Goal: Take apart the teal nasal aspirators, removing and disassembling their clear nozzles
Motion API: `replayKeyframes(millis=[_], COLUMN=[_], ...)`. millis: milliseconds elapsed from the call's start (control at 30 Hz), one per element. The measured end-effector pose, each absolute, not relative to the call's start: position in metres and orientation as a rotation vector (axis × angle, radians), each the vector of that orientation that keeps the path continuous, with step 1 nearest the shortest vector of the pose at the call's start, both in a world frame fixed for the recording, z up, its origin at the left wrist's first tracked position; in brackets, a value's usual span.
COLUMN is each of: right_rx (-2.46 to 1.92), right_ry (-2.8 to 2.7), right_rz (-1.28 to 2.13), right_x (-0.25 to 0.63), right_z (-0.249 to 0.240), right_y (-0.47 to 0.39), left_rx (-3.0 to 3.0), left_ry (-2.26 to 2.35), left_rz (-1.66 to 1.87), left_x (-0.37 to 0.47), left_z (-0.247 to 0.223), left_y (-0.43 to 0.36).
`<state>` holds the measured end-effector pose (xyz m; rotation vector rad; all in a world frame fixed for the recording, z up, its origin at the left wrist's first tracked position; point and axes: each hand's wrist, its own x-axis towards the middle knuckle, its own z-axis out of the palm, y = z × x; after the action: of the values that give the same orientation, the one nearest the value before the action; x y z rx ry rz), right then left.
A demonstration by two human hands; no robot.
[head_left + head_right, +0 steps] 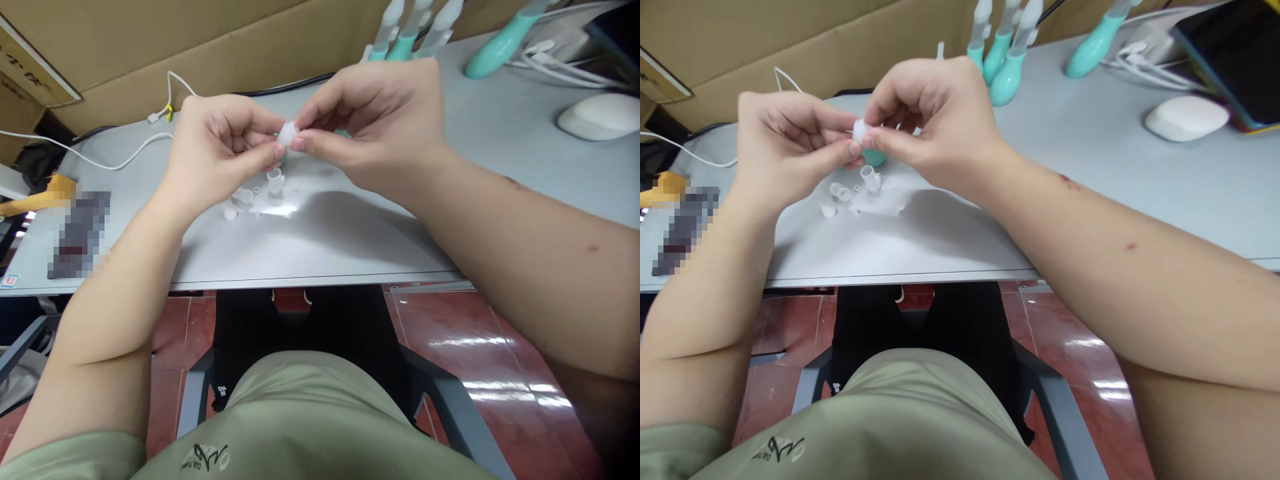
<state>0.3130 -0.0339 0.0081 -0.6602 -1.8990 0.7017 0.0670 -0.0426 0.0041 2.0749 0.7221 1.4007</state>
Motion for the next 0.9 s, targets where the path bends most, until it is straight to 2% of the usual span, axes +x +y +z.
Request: replayKeyframes(millis=[467, 733, 900], right_rx=[-0.461, -0.578, -0.613], right_ry=[-1.771, -1.76, -1.736], right_rz=[0.822, 0.65, 0.664], right_x=[0.307, 0.304, 0.301], right_z=[-0.004, -0.004, -0.002], right_y=[-0.029, -0.03, -0.035], left_rx=[2.091, 2.019, 2.043], left_ry=[0.737, 0.728, 0.751], left_rz=[1.338, 1.44, 1.444], left_x=[0.064, 0.071, 0.067], left_z=[0.006, 0.007, 0.006], left_y=[-0.037, -0.041, -0.035])
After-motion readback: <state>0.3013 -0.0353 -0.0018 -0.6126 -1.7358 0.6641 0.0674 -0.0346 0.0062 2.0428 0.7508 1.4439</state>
